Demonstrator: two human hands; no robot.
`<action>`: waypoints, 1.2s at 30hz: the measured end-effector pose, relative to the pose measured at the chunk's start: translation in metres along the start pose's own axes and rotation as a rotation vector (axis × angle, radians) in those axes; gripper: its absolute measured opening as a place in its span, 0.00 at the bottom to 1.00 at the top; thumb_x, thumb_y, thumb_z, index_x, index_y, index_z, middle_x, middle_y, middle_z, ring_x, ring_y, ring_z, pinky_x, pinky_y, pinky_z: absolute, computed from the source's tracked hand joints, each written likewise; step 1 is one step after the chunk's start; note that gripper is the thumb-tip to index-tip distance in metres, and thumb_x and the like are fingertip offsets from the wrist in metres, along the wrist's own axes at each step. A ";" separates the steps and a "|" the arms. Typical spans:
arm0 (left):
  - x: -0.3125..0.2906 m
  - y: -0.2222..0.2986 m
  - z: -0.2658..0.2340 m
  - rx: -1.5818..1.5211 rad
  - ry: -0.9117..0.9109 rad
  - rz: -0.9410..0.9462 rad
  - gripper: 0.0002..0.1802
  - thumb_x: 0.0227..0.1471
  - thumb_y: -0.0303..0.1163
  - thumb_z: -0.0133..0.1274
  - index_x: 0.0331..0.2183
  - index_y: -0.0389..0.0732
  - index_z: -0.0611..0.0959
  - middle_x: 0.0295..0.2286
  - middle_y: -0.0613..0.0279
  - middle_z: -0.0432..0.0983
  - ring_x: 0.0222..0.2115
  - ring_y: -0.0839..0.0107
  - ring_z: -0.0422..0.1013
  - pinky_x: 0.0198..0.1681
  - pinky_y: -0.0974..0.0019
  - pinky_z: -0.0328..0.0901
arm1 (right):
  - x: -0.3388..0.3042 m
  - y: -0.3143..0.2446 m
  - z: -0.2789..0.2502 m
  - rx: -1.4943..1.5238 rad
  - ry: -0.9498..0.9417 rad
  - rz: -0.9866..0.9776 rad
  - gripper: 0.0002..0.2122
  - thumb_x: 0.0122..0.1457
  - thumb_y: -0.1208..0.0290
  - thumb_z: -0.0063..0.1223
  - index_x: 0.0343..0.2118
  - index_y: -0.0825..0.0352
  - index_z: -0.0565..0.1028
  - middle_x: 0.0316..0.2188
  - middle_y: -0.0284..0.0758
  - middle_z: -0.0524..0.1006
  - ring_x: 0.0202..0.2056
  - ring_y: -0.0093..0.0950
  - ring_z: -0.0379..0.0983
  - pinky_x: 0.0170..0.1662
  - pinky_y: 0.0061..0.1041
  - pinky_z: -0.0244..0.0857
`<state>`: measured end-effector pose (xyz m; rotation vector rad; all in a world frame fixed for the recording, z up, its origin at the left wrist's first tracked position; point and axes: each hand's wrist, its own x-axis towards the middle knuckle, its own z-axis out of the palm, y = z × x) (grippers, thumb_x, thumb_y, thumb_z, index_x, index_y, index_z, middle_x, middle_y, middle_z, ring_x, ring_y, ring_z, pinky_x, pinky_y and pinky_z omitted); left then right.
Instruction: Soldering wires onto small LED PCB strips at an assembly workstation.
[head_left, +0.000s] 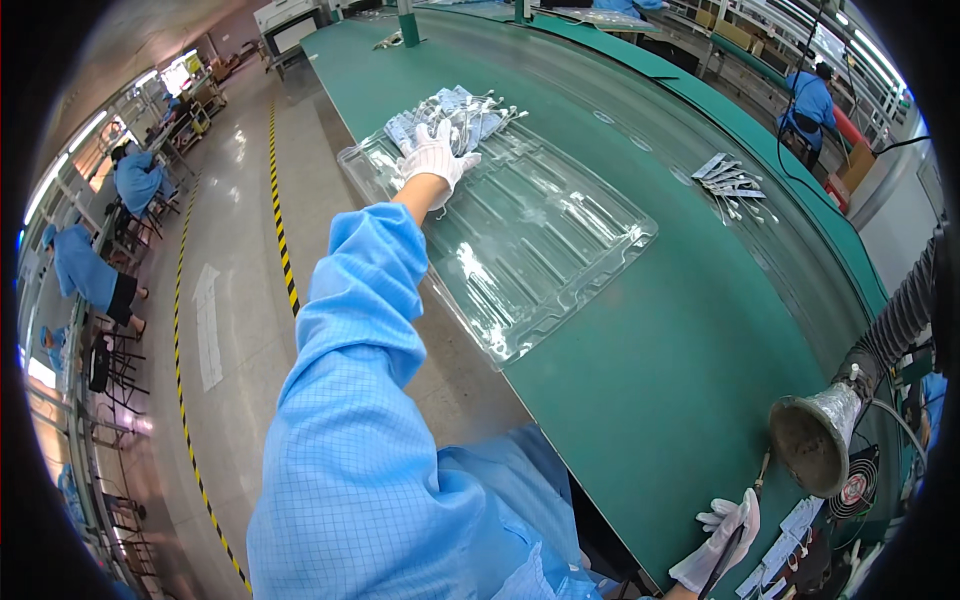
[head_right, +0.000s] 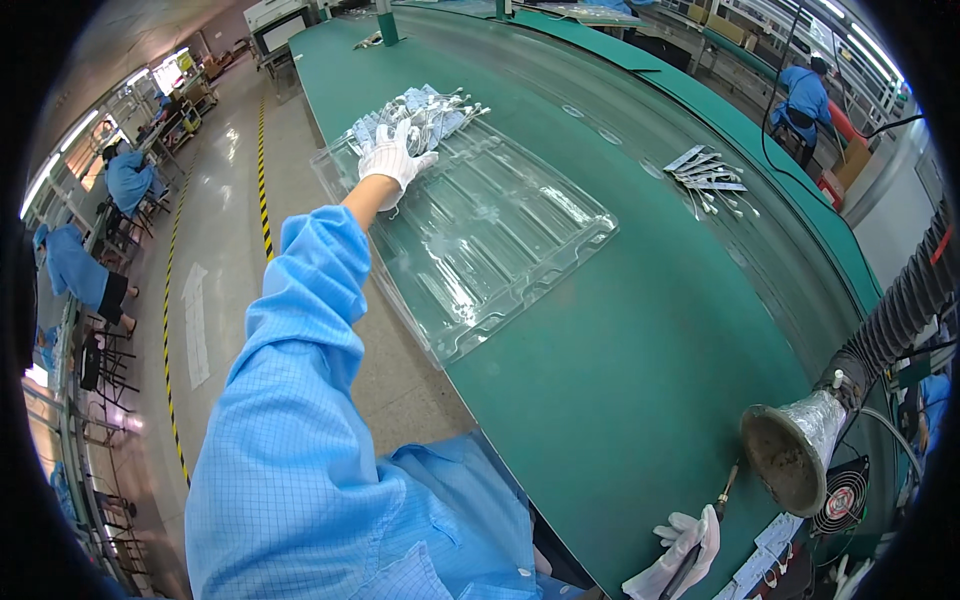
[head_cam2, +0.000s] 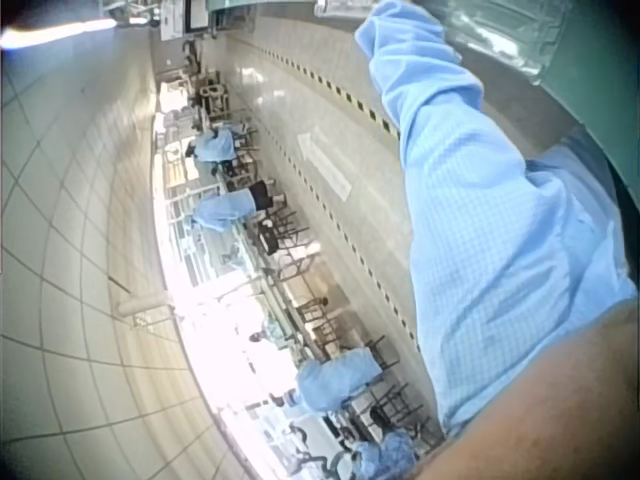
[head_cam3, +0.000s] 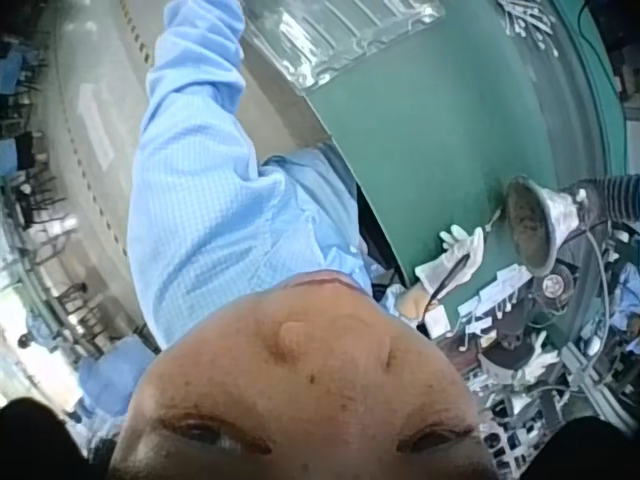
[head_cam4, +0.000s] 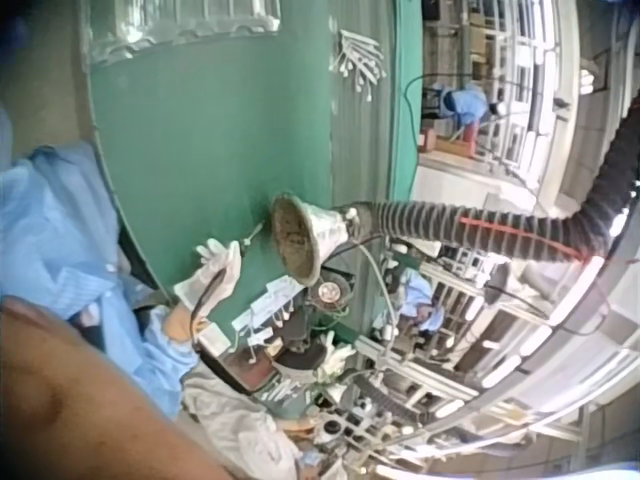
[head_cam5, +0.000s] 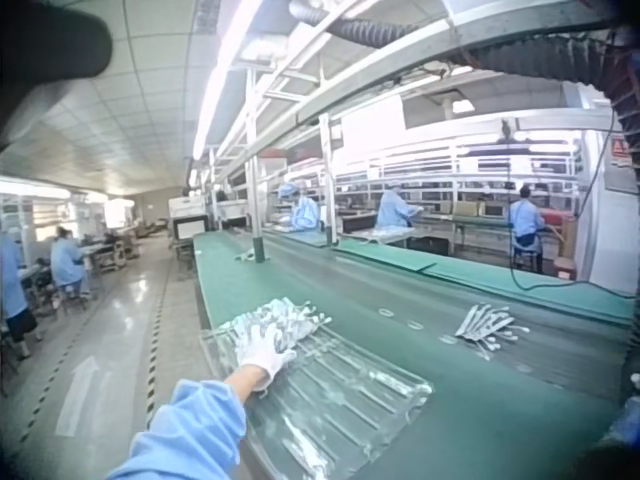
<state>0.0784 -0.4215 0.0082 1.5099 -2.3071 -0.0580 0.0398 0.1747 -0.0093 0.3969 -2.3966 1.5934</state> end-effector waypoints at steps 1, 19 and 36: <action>0.009 -0.004 0.005 0.002 -0.001 0.001 0.44 0.41 0.60 0.53 0.56 0.56 0.59 0.54 0.49 0.54 0.55 0.47 0.52 0.55 0.48 0.53 | 0.000 -0.002 0.000 -0.002 -0.004 -0.003 0.19 0.62 0.59 0.41 0.48 0.69 0.66 0.25 0.35 0.73 0.19 0.18 0.66 0.23 0.15 0.59; 0.044 -0.025 0.039 0.323 0.101 0.116 0.15 0.55 0.34 0.37 0.39 0.47 0.77 0.35 0.52 0.74 0.40 0.57 0.70 0.40 0.50 0.61 | 0.001 -0.002 -0.002 0.018 0.039 0.037 0.23 0.60 0.55 0.43 0.49 0.71 0.66 0.23 0.34 0.73 0.18 0.18 0.66 0.22 0.13 0.58; 0.044 -0.038 0.021 0.094 0.143 -0.035 0.12 0.52 0.35 0.44 0.35 0.44 0.80 0.35 0.50 0.75 0.39 0.52 0.72 0.39 0.56 0.68 | 0.002 -0.002 0.001 0.032 0.063 0.097 0.22 0.60 0.57 0.44 0.49 0.70 0.66 0.23 0.33 0.73 0.18 0.17 0.65 0.22 0.13 0.57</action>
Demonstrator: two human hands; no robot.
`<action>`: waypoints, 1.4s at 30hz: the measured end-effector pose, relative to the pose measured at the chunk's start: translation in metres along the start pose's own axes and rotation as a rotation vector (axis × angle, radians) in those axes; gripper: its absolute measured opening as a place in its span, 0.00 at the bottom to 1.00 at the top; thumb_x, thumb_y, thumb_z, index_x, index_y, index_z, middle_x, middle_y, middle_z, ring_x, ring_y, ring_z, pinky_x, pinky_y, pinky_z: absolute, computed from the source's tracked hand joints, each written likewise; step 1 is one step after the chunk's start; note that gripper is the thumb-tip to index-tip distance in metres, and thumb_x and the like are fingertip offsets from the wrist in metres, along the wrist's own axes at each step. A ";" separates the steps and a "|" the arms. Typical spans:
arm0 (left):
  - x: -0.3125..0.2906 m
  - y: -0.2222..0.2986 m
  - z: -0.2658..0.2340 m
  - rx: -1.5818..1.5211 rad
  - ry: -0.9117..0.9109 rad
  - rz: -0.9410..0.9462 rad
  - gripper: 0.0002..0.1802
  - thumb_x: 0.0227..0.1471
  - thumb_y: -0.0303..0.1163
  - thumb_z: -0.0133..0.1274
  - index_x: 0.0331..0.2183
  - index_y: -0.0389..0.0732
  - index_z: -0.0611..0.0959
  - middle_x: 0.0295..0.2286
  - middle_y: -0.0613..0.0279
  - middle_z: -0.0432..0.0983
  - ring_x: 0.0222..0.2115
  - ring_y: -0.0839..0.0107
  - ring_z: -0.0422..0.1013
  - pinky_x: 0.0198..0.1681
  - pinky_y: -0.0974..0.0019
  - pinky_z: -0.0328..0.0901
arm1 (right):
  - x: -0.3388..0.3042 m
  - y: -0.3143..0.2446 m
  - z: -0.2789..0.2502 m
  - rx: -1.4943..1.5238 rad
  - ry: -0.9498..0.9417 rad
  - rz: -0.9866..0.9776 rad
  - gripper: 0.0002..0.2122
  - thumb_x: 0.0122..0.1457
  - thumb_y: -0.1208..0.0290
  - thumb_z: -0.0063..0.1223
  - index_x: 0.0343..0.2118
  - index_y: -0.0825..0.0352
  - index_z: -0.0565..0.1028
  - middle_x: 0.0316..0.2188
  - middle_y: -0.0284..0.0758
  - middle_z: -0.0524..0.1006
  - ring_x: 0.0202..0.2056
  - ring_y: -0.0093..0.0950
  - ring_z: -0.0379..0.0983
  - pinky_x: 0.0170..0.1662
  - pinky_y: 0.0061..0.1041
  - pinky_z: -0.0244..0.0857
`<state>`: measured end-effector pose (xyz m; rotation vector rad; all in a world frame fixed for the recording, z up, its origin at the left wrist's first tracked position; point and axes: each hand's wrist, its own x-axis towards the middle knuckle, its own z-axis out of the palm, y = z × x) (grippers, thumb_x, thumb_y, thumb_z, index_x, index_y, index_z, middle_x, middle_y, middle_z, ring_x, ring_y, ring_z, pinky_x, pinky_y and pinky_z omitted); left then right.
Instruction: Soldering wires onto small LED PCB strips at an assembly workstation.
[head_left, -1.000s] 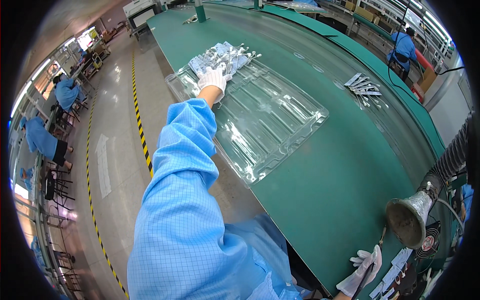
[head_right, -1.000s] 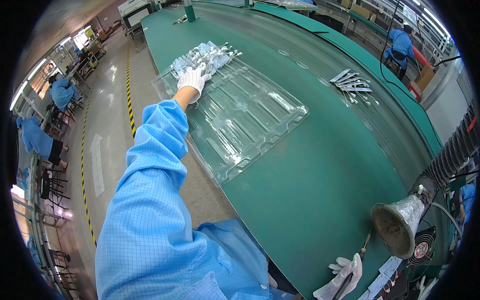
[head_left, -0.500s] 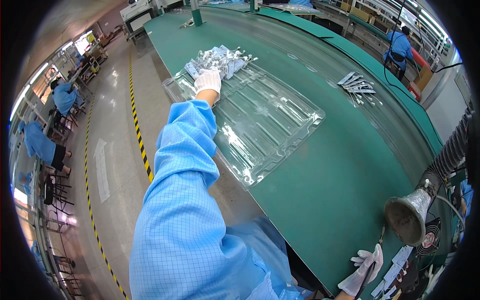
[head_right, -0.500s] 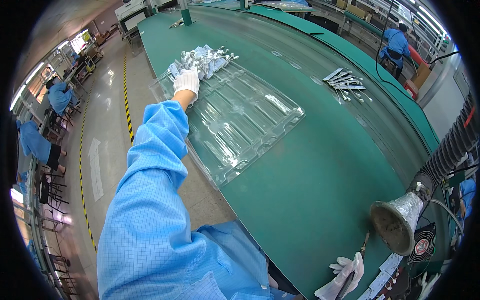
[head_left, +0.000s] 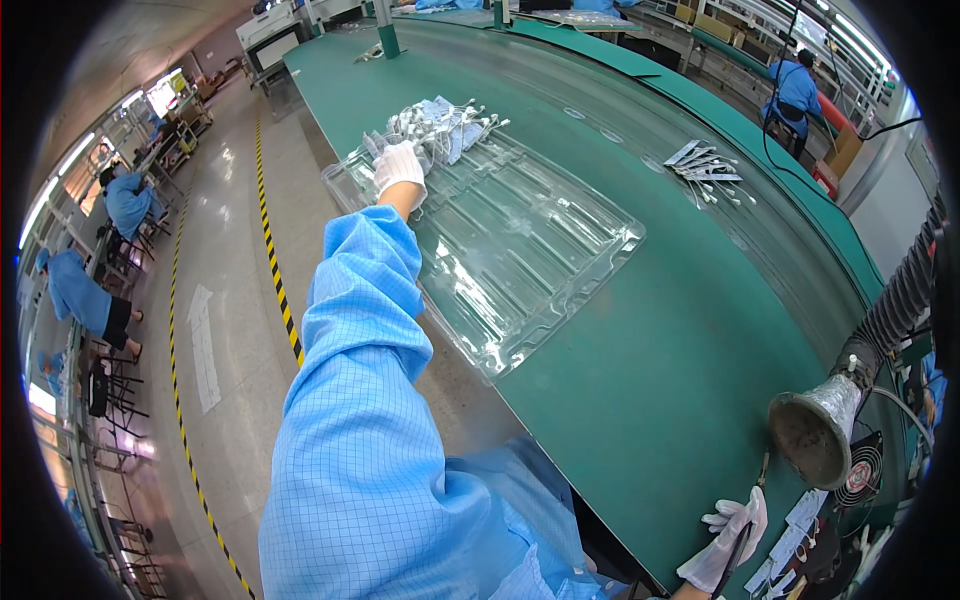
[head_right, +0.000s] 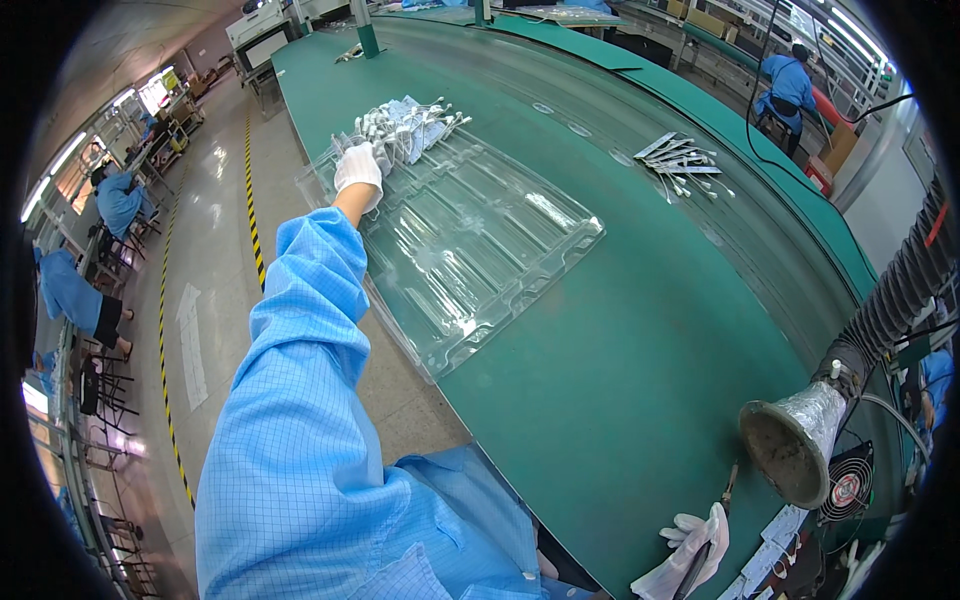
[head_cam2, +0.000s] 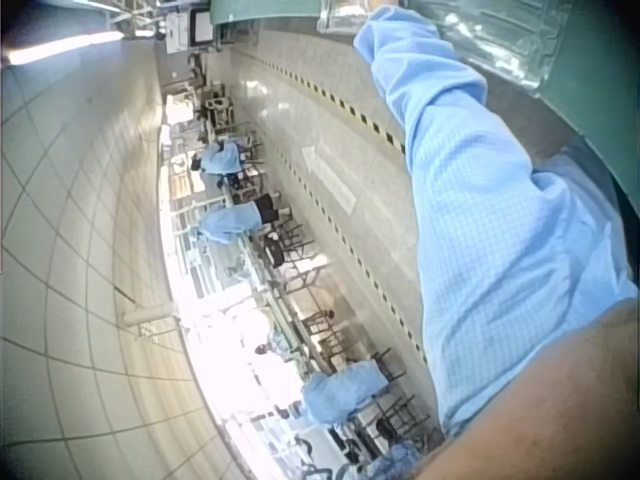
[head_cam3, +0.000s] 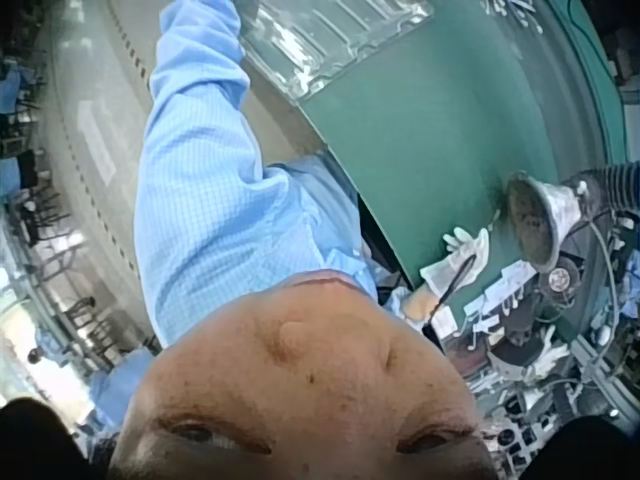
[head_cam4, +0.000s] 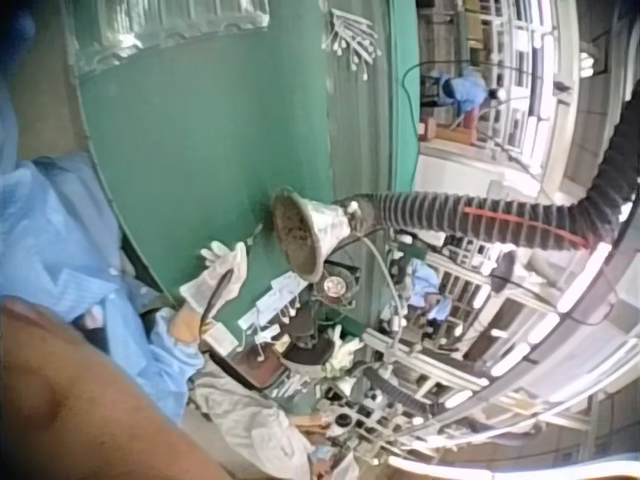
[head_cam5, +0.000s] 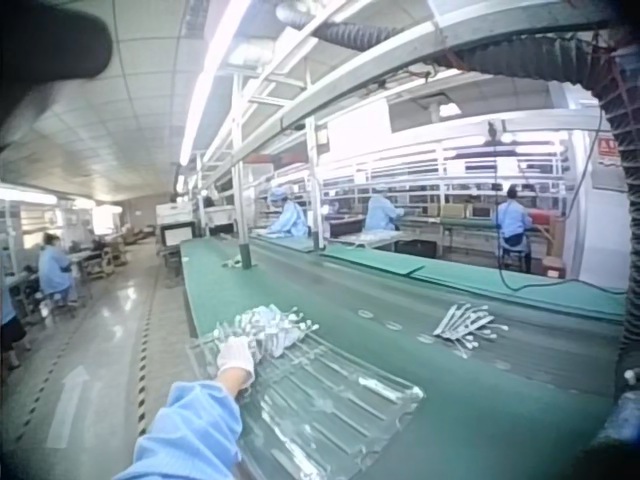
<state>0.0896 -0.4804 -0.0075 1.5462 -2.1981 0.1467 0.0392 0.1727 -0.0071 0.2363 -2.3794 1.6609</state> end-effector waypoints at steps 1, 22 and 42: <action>0.007 -0.006 0.006 -0.076 0.043 -0.057 0.12 0.52 0.35 0.44 0.35 0.44 0.80 0.35 0.50 0.75 0.38 0.52 0.72 0.39 0.56 0.68 | 0.000 0.000 0.000 0.010 -0.001 0.006 0.22 0.59 0.57 0.44 0.49 0.70 0.66 0.23 0.32 0.73 0.18 0.16 0.65 0.22 0.13 0.57; -0.033 -0.005 -0.107 -1.433 -0.063 -0.254 0.11 0.43 0.21 0.47 0.34 0.38 0.75 0.25 0.62 0.71 0.23 0.72 0.70 0.22 0.67 0.64 | 0.000 0.015 -0.014 0.058 -0.015 -0.054 0.28 0.56 0.50 0.47 0.50 0.70 0.65 0.23 0.35 0.73 0.17 0.18 0.67 0.19 0.12 0.57; -0.315 0.222 -0.109 -0.398 -0.078 1.385 0.13 0.46 0.29 0.49 0.38 0.40 0.74 0.45 0.47 0.65 0.49 0.53 0.61 0.40 0.58 0.68 | 0.003 0.005 -0.022 0.126 0.021 -0.204 0.19 0.61 0.58 0.43 0.46 0.69 0.68 0.24 0.36 0.76 0.18 0.19 0.71 0.22 0.14 0.60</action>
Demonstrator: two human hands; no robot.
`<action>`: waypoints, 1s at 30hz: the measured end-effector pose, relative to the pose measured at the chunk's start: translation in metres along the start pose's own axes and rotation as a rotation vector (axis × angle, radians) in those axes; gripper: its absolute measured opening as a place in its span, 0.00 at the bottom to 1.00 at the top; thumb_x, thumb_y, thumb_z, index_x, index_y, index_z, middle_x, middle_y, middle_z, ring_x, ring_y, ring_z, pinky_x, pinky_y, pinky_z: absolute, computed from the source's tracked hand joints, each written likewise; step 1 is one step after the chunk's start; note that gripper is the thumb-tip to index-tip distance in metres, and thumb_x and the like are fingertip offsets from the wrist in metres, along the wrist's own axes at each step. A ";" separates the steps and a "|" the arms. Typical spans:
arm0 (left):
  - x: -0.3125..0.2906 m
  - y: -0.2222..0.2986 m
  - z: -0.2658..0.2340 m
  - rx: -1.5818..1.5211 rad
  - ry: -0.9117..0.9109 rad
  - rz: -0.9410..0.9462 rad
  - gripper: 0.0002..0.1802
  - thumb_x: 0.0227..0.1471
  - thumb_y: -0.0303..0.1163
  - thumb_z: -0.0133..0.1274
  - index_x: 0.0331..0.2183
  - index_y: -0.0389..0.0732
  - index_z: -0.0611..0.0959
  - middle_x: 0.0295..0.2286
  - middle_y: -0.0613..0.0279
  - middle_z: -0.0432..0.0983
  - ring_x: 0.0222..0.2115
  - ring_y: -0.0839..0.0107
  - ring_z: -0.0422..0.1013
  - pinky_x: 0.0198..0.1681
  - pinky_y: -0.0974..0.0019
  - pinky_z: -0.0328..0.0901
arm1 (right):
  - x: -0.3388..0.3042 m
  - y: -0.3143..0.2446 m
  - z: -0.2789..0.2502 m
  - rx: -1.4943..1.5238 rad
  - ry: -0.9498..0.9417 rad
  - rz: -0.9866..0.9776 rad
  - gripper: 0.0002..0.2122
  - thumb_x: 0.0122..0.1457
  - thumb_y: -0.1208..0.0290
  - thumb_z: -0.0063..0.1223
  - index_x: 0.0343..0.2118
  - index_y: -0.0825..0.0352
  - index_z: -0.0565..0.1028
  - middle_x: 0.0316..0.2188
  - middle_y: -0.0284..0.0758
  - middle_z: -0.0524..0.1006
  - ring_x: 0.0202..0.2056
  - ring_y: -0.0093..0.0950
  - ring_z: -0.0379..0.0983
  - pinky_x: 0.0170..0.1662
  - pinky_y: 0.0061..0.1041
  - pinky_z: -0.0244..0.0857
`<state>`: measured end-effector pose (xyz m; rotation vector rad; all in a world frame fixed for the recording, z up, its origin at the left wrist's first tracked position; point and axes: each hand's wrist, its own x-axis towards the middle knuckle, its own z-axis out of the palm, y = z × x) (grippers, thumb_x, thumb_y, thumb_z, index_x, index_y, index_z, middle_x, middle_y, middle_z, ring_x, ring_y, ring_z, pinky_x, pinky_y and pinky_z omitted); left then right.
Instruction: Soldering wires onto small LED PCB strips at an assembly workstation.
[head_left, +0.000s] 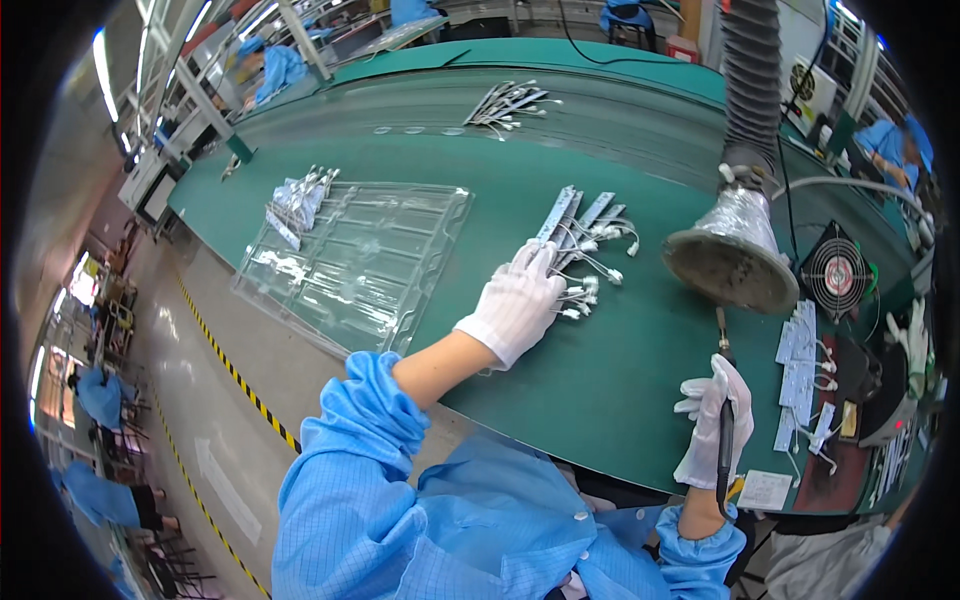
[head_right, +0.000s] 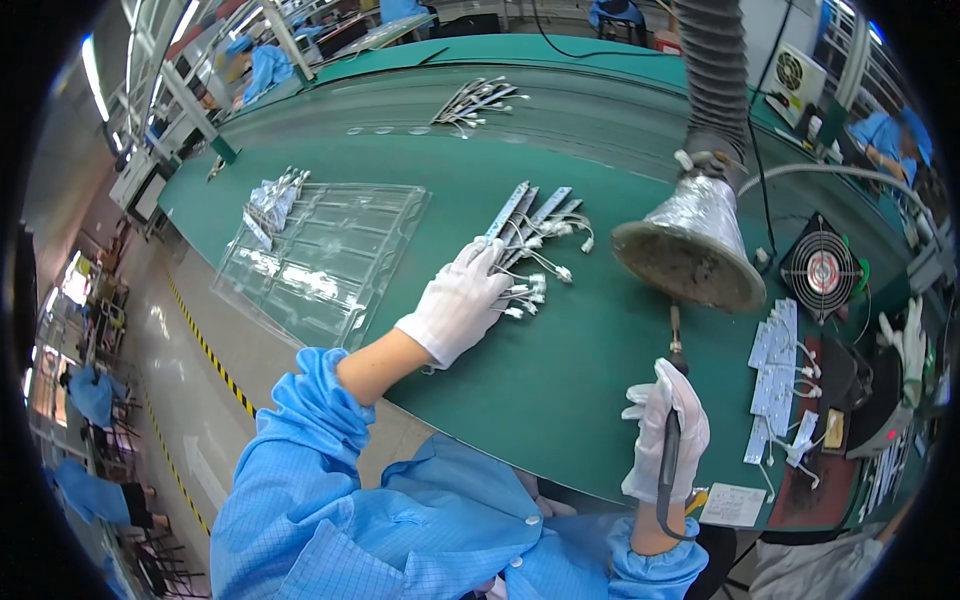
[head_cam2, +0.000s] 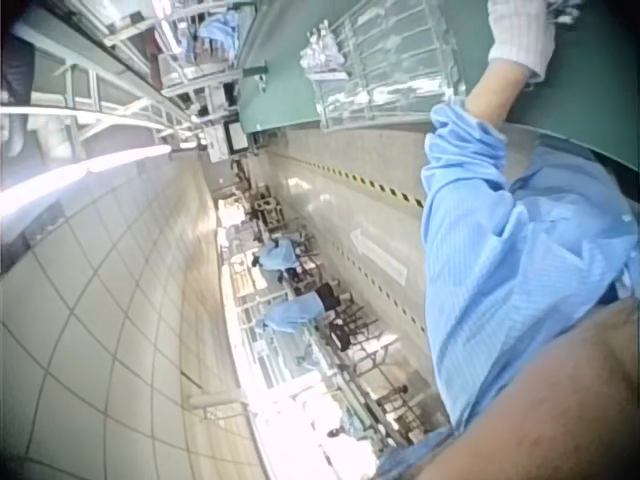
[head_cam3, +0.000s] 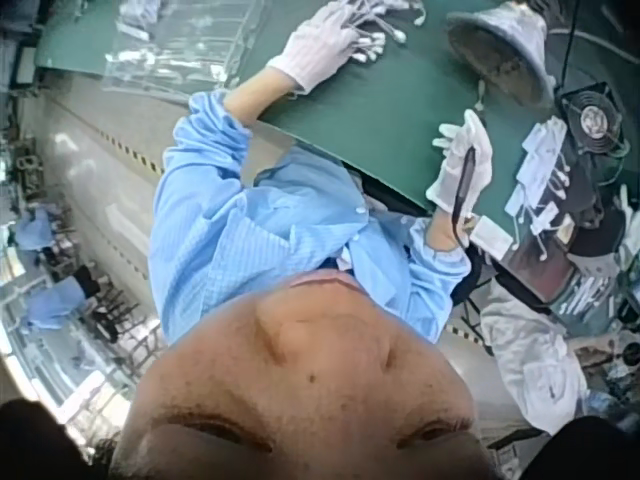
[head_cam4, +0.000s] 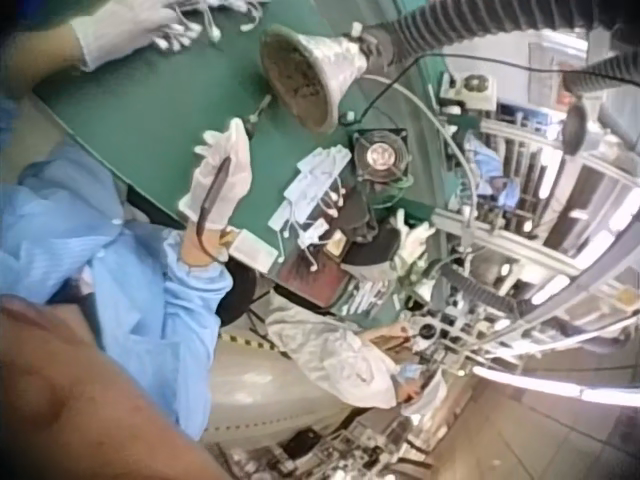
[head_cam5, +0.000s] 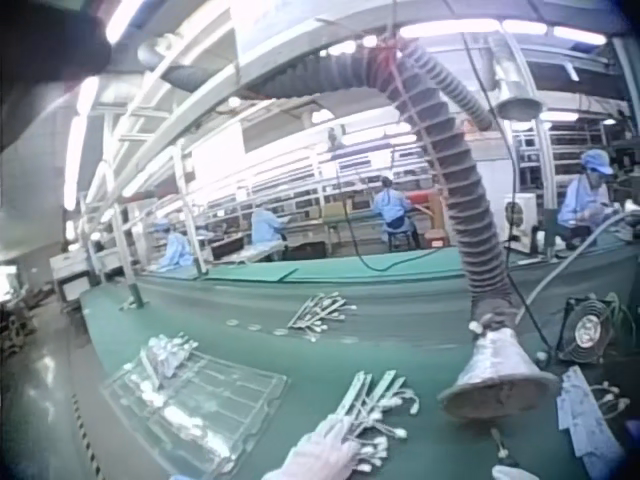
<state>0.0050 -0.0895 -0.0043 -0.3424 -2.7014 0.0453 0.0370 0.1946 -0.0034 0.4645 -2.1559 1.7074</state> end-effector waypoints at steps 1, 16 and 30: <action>0.001 0.002 -0.014 -0.092 -0.054 0.001 0.13 0.46 0.29 0.50 0.37 0.41 0.75 0.45 0.46 0.64 0.50 0.52 0.60 0.44 0.56 0.65 | 0.000 0.002 -0.002 0.002 0.012 0.012 0.19 0.61 0.58 0.43 0.46 0.69 0.68 0.24 0.36 0.76 0.18 0.19 0.71 0.22 0.14 0.60; 0.008 -0.032 -0.042 -0.635 -0.515 -0.052 0.22 0.49 0.38 0.51 0.48 0.46 0.73 0.54 0.48 0.57 0.54 0.52 0.57 0.54 0.57 0.55 | -0.001 0.005 -0.013 -0.104 -0.080 -0.086 0.11 0.59 0.72 0.45 0.44 0.68 0.69 0.24 0.37 0.76 0.20 0.23 0.73 0.26 0.20 0.68; 0.027 -0.070 -0.024 -0.582 -0.499 -0.001 0.16 0.47 0.30 0.51 0.41 0.41 0.75 0.51 0.48 0.63 0.56 0.51 0.53 0.54 0.58 0.56 | -0.001 0.006 -0.015 -0.108 -0.055 -0.068 0.10 0.57 0.74 0.47 0.42 0.67 0.72 0.23 0.33 0.77 0.22 0.25 0.72 0.29 0.24 0.67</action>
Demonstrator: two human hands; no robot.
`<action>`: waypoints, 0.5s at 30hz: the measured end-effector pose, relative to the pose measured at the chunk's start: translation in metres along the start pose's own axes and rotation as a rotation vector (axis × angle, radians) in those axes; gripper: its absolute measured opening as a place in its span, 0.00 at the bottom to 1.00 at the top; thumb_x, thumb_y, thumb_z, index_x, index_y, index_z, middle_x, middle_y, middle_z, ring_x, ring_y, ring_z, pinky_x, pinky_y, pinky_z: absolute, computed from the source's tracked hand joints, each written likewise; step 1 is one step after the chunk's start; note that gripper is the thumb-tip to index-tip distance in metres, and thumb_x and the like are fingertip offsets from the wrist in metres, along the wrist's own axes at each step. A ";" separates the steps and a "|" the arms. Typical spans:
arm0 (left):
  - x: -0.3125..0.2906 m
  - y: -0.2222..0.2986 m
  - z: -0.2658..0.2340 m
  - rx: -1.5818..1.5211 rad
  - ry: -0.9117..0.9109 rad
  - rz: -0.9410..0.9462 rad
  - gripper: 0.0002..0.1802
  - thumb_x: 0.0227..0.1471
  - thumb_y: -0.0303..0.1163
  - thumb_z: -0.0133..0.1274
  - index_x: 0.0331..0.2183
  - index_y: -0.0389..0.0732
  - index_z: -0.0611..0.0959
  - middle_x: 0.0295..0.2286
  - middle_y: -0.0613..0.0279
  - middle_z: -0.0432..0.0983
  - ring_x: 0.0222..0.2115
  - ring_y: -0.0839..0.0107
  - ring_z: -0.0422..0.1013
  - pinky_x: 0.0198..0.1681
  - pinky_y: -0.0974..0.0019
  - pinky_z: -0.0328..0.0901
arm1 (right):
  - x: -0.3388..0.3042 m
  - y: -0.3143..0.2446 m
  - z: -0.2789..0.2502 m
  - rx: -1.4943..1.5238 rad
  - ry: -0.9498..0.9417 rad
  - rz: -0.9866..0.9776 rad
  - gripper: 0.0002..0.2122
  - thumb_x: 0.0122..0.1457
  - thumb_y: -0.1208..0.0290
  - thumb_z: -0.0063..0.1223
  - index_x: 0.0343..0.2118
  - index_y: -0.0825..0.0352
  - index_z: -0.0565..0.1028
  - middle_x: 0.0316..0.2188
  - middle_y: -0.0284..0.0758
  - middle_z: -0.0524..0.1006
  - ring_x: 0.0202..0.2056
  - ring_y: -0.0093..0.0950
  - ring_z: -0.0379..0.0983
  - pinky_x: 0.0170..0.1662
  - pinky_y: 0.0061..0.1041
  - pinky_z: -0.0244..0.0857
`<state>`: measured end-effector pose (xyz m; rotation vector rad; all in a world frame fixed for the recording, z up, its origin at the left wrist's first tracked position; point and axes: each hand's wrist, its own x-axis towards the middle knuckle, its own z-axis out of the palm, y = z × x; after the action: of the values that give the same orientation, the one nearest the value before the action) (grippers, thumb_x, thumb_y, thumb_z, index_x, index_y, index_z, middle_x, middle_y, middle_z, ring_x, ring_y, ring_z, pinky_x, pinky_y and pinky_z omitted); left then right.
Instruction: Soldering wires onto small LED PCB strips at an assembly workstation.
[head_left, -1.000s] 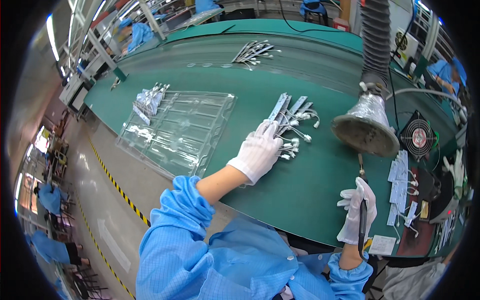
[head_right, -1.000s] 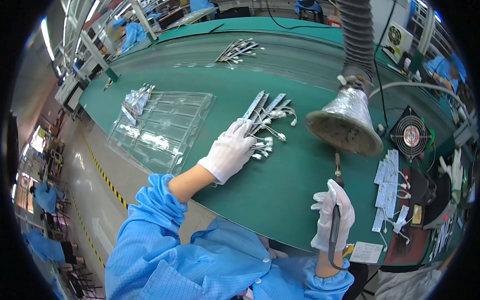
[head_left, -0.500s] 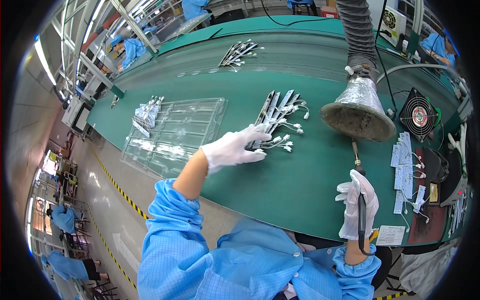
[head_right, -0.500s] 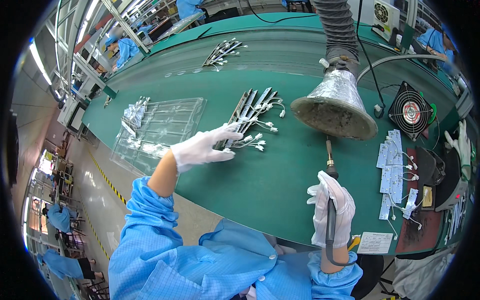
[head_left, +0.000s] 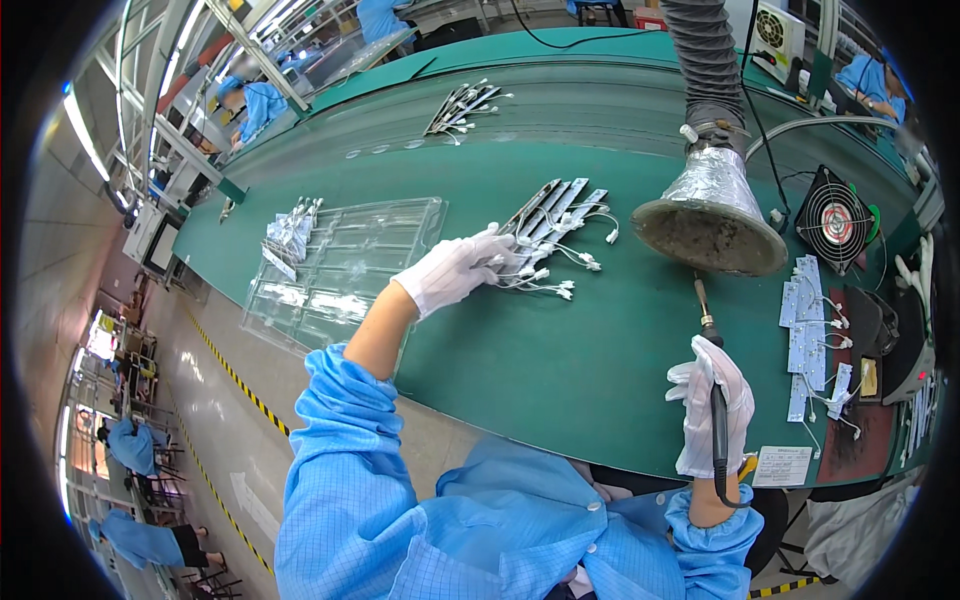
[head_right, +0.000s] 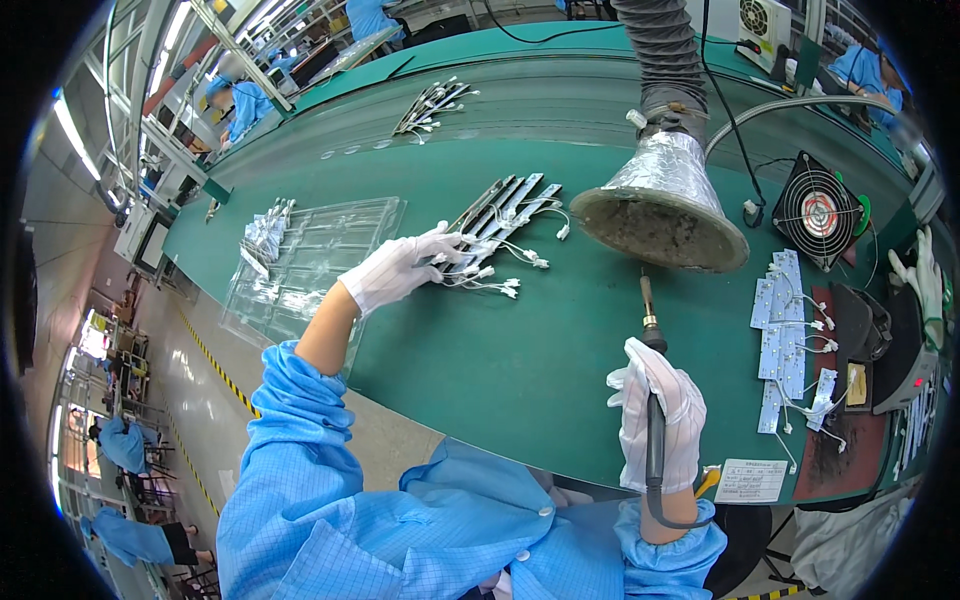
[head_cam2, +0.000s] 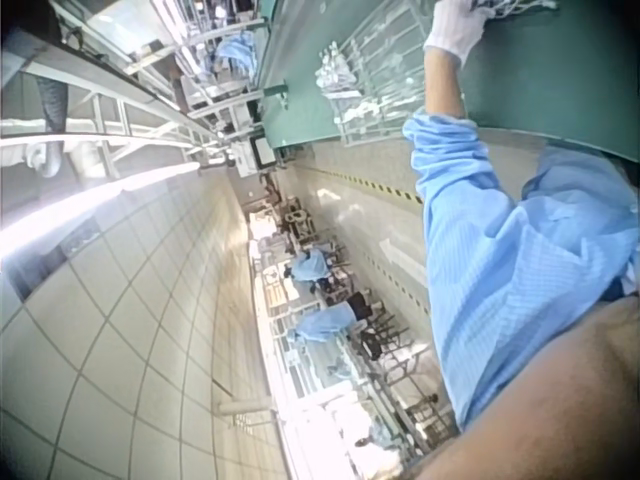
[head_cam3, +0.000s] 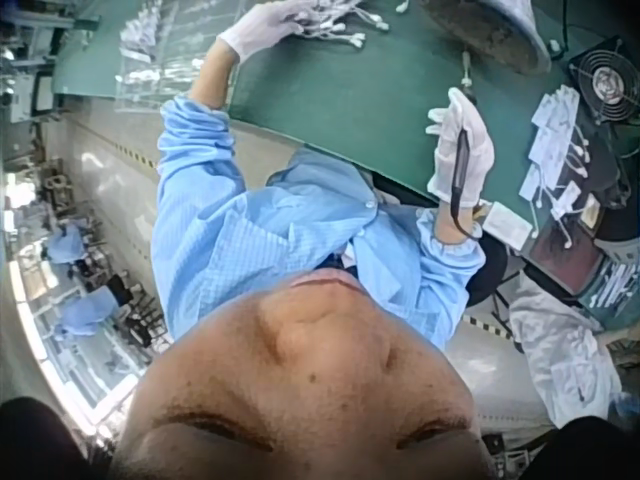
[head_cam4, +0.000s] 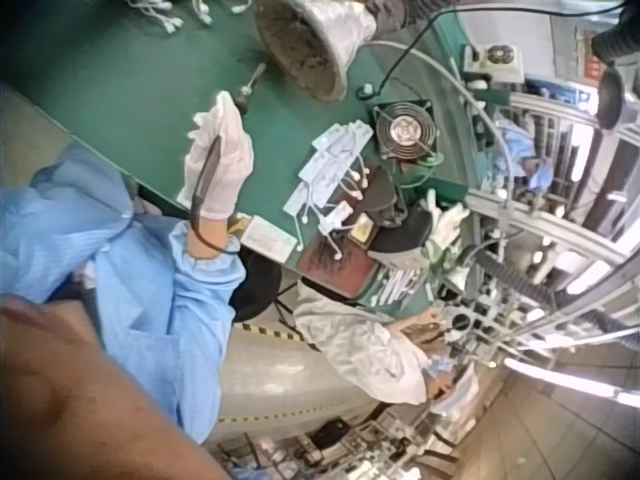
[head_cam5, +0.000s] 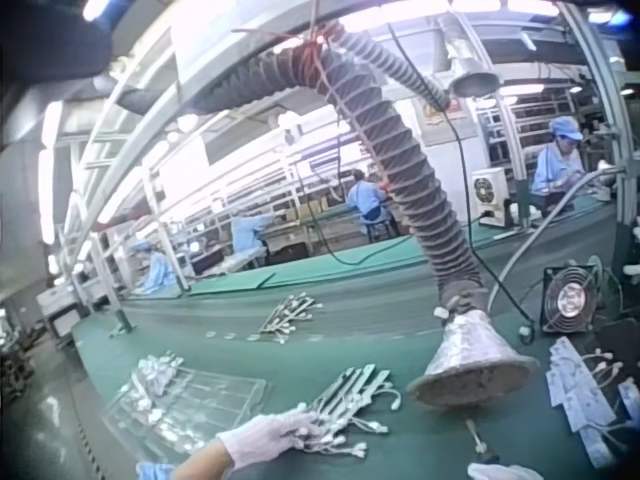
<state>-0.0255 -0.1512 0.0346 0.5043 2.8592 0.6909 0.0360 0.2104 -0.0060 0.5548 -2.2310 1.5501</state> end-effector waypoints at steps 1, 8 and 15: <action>0.000 0.003 0.004 0.001 -0.001 -0.004 0.16 0.47 0.30 0.51 0.41 0.41 0.75 0.51 0.48 0.63 0.56 0.51 0.53 0.54 0.58 0.56 | 0.000 0.001 0.000 0.003 -0.002 0.001 0.10 0.57 0.74 0.47 0.42 0.67 0.72 0.23 0.33 0.77 0.22 0.25 0.72 0.29 0.24 0.67; -0.004 0.037 0.033 0.002 0.171 -0.046 0.20 0.50 0.41 0.51 0.43 0.41 0.73 0.54 0.47 0.57 0.57 0.45 0.50 0.54 0.55 0.56 | 0.001 0.000 0.002 -0.021 -0.010 -0.009 0.11 0.57 0.74 0.47 0.42 0.67 0.71 0.24 0.34 0.77 0.22 0.25 0.73 0.28 0.23 0.67; 0.007 0.058 0.053 0.136 0.341 -0.018 0.17 0.50 0.41 0.50 0.41 0.42 0.74 0.47 0.51 0.64 0.46 0.53 0.64 0.45 0.57 0.64 | -0.003 0.000 0.001 0.034 0.018 0.055 0.11 0.58 0.75 0.45 0.43 0.71 0.69 0.30 0.40 0.76 0.24 0.24 0.74 0.25 0.19 0.70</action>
<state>-0.0031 -0.0777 0.0145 0.4124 3.2424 0.6367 0.0383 0.2100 -0.0075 0.4916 -2.2273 1.6166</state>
